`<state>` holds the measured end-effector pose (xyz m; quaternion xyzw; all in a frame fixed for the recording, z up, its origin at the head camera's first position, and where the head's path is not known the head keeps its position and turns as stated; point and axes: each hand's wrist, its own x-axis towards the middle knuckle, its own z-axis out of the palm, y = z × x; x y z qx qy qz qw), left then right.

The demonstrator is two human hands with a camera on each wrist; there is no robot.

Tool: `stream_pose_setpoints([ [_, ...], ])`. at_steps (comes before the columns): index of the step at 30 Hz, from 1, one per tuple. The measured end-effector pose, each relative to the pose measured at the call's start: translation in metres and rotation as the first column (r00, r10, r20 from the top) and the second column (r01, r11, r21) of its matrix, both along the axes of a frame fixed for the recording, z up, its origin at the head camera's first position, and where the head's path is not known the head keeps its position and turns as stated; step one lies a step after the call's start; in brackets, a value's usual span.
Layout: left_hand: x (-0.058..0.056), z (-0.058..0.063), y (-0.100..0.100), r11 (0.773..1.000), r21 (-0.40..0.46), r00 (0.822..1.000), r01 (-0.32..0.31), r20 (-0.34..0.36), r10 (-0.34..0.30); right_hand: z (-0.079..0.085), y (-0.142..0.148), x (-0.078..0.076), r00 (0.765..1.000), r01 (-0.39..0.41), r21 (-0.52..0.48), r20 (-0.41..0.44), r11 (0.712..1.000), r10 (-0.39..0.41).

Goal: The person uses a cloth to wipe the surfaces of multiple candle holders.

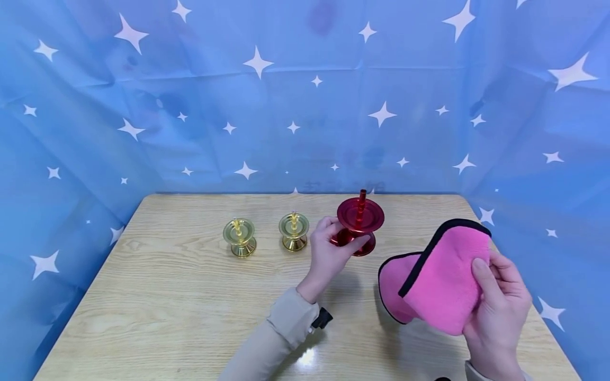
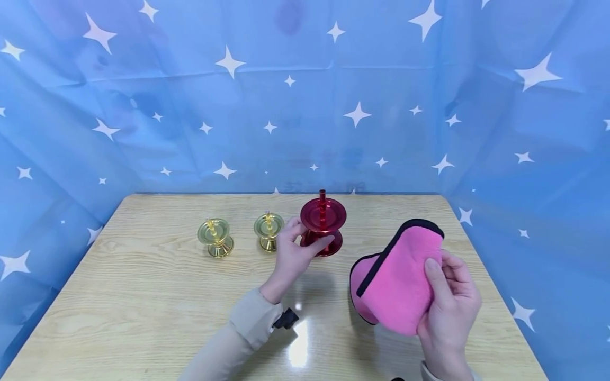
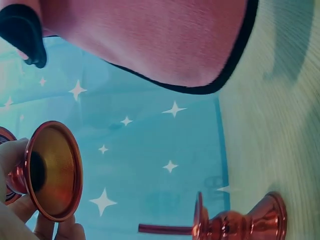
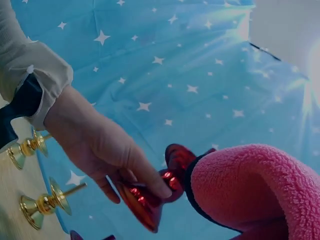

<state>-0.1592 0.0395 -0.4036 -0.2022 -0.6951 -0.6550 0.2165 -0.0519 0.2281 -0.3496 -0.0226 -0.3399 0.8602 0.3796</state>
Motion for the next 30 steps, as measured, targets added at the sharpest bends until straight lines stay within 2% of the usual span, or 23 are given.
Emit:
stream_pose_setpoints([
  [5, -0.006, -0.007, 0.015, 1.0, -0.023, 1.0, -0.005, 0.006, 0.005, 0.002, 0.007, 0.003, 1.0, 0.013, -0.042, -0.006, 0.999, -0.013],
  [12, -0.01, -0.019, 0.036, 0.996, -0.09, 0.999, 0.002, 0.04, 0.002, 0.001, 0.012, 0.009, 0.999, 0.045, -0.053, 0.012, 0.998, -0.044],
  [17, -0.012, -0.027, 0.051, 0.991, -0.134, 0.997, -0.019, 0.071, 0.029, 0.0, 0.016, 0.012, 0.999, 0.041, -0.076, -0.002, 0.996, -0.041],
  [25, -0.013, -0.038, 0.068, 0.988, -0.153, 0.992, -0.037, 0.11, 0.055, -0.001, 0.021, 0.015, 0.998, 0.055, -0.085, 0.001, 0.995, -0.055],
  [30, -0.014, -0.048, 0.075, 0.984, -0.178, 0.981, -0.02, 0.185, 0.054, -0.002, 0.023, 0.016, 0.998, 0.068, -0.073, 0.002, 0.995, -0.068],
])
